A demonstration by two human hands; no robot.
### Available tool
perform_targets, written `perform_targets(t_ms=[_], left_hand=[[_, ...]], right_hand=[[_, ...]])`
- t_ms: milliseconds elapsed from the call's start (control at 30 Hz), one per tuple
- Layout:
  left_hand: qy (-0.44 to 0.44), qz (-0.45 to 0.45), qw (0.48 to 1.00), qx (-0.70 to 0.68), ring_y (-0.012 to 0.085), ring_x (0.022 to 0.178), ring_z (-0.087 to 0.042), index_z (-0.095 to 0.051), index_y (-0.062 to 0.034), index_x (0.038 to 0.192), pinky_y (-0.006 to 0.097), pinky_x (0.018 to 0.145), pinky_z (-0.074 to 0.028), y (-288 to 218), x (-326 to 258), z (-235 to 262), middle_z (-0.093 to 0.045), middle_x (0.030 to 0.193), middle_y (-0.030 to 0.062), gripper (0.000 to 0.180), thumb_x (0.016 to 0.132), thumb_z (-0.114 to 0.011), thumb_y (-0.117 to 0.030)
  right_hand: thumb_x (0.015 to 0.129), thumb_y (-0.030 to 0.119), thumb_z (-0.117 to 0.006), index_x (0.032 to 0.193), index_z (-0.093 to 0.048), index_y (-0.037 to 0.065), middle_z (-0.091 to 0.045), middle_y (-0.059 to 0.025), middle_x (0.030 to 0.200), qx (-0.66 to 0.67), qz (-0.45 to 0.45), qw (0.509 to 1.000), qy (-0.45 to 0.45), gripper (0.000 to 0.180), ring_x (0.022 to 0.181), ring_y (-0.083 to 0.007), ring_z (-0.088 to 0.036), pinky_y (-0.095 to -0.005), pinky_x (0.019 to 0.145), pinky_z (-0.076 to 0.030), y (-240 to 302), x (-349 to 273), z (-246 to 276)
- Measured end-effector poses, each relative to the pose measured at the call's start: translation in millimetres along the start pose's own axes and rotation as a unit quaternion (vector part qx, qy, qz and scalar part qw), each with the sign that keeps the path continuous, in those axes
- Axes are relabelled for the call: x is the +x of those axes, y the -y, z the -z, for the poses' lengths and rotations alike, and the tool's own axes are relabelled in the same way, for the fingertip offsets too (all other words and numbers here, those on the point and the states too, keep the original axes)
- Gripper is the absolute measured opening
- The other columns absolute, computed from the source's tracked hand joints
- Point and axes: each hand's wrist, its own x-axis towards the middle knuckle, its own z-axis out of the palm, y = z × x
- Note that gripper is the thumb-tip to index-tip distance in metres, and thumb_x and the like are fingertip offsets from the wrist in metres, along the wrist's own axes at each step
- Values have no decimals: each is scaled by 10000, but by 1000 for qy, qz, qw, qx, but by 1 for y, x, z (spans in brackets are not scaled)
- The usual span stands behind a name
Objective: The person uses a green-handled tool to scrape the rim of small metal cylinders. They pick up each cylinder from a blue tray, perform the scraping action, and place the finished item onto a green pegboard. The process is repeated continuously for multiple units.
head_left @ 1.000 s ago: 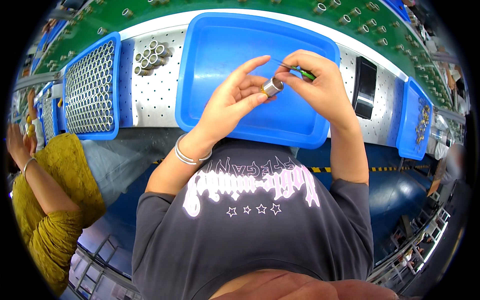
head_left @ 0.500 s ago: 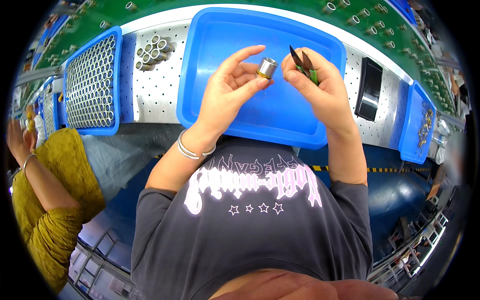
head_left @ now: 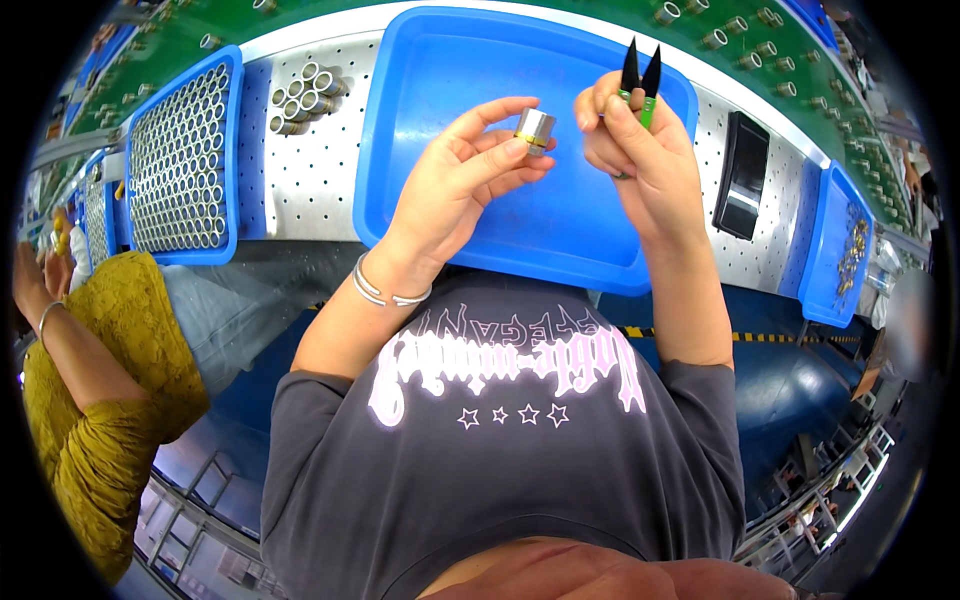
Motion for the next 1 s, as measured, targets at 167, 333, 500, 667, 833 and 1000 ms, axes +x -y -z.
perform_targets(t_ms=[167,333,500,667,833,1000], left_hand=[[4,13,1000,-14,187,933,-610,-463,-10,1248,308,859,-484,3,-2,-2,-611,1037,127,421,869,-594,-139],[-2,-6,1000,15,174,918,-615,-459,-7,1249,292,841,-492,0,-2,-3,-618,1020,125,404,878,-564,-129],[-9,-12,999,47,175,911,-611,-489,-9,1225,293,836,-482,2,-1,-2,-621,1000,117,401,859,-601,-130],[-23,-24,998,55,162,904,-609,-502,-9,1216,284,829,-481,4,-1,-6,-622,987,109,396,846,-613,-95],[2,-67,988,136,172,915,-605,-446,9,1260,291,835,-493,8,-2,-4,-601,1023,133,460,834,-613,-35],[19,-73,979,191,168,933,-598,-406,5,1299,285,841,-492,9,-6,-10,-592,1016,128,540,804,-622,27]], right_hand=[[910,154,-528,919,-514,29,-528,-33,769,-20,11,1000,15,126,592,-76,-458,-212,570,-377,-4,6,-7],[904,157,-536,909,-518,17,-532,-39,766,-27,26,999,18,142,664,-132,-537,-249,641,-432,-3,5,-8],[891,140,-557,900,-525,13,-543,-44,758,-51,54,997,25,131,661,-121,-533,-247,626,-432,-3,-3,-13],[888,143,-565,902,-527,14,-549,-43,746,-94,24,995,22,136,665,-116,-542,-245,625,-441,-1,-5,-14],[895,172,-563,911,-538,23,-551,-30,741,-68,27,996,49,152,681,-118,-564,-250,641,-457,4,2,-11],[899,187,-558,902,-542,31,-549,-26,754,-84,35,996,11,157,712,-125,-584,-288,707,-494,3,14,-7]])
